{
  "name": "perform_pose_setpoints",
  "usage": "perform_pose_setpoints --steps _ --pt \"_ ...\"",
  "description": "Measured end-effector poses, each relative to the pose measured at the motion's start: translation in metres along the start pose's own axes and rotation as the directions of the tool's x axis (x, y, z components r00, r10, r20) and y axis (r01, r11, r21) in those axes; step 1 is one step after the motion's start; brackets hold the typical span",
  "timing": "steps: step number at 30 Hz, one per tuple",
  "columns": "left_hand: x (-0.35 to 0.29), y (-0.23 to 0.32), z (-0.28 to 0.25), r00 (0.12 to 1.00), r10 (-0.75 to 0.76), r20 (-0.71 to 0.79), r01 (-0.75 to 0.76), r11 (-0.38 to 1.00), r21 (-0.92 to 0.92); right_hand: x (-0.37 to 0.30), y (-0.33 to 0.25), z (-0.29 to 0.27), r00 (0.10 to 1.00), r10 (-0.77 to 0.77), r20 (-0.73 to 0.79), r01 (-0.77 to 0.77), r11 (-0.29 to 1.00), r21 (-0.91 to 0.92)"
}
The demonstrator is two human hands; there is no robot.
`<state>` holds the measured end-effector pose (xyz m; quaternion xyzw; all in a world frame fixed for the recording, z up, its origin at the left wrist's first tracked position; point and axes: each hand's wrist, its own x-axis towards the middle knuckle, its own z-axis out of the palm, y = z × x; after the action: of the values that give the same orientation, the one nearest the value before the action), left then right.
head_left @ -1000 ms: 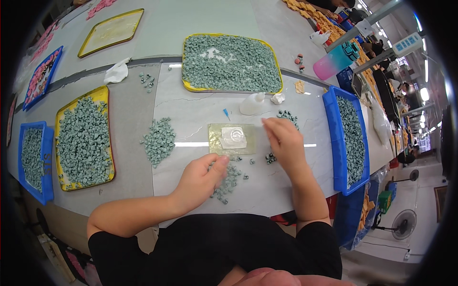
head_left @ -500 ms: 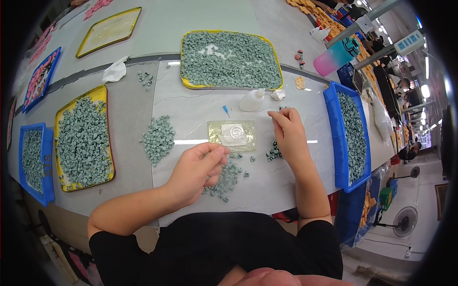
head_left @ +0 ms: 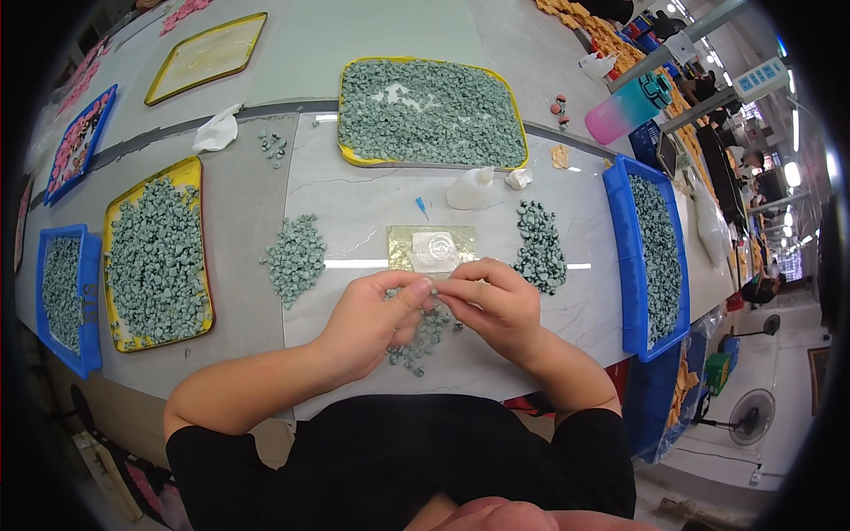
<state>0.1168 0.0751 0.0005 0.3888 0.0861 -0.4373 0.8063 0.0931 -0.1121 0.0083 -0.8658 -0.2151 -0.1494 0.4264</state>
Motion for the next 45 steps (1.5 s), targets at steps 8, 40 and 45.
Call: perform_pose_setpoints --steps 8,40,45 --pt "-0.003 -0.001 -0.001 0.997 0.055 -0.052 -0.051 0.995 0.084 0.004 -0.007 -0.009 0.934 -0.252 0.254 0.300 0.939 -0.169" --pt "-0.008 0.010 -0.007 0.994 -0.051 -0.098 0.052 0.999 0.004 0.008 0.004 0.001 0.966 0.259 0.013 -0.256 0.945 0.205" --pt "-0.009 0.010 -0.007 0.993 -0.066 -0.102 0.067 0.998 0.001 0.005 -0.003 0.007 0.892 0.441 0.102 -0.435 0.772 0.463"
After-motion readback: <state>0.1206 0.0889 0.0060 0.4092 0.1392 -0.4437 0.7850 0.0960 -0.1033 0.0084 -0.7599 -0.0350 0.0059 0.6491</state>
